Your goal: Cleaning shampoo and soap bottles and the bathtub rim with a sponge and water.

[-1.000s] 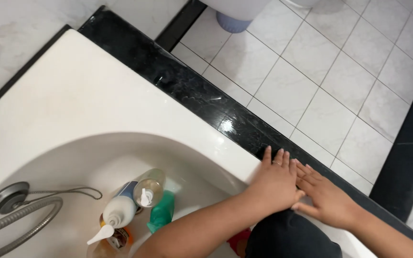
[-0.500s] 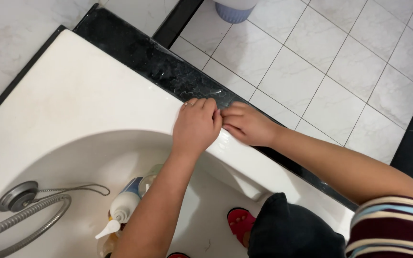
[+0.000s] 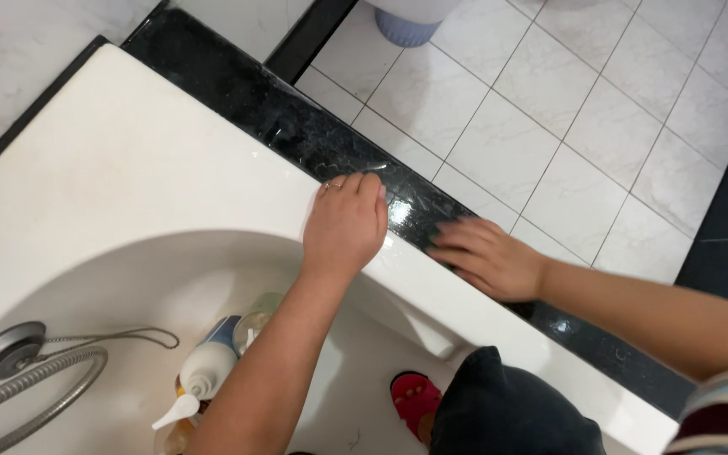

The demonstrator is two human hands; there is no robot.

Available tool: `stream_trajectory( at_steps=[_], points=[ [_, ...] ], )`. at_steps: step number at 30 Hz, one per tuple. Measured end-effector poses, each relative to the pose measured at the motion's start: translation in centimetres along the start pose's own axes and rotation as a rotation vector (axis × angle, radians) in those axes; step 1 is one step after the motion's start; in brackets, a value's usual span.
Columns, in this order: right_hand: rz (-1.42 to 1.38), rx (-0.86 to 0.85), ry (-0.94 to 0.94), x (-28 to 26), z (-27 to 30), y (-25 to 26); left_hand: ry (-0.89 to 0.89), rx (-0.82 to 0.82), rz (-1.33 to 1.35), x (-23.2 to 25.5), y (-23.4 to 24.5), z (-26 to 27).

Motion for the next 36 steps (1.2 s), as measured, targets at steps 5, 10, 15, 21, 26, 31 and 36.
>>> stream_trajectory(
  at_steps=[5,10,15,21,26,31,36],
  points=[
    [-0.014,-0.197,-0.173,1.2,-15.0,-0.8,-0.008,0.027,0.010,-0.2,-0.2,0.3],
    [-0.095,-0.156,-0.200,0.8,-15.6,-0.4,0.013,0.123,-0.079,-0.5,-0.3,0.5],
    [-0.054,-0.140,-0.151,-1.1,-5.1,0.9,0.073,0.068,-0.045,-0.3,0.6,0.4],
    [-0.054,-0.281,-0.264,-0.6,-0.7,-0.7,-0.030,0.107,0.141,-3.7,4.7,-0.1],
    [0.047,-0.167,-0.278,3.5,-13.3,-1.3,-0.005,0.094,-0.088,-8.1,9.6,-0.9],
    [0.092,-0.117,-0.281,3.6,-23.2,-2.5,-0.070,0.268,-0.223,-8.4,9.8,-0.6],
    [0.029,-0.113,-0.152,2.3,-20.9,-1.5,0.115,0.332,-0.166,-9.8,9.1,1.6]
  ],
)
Point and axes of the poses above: each hand's wrist, its own z-axis away from the middle knuckle, its own y-axis out of the back of the hand, x = y × z, the point moved 2 cm from there along -z, towards the middle knuckle, and after that the axes turned 12 degrees about z, right-handed, at the moved point
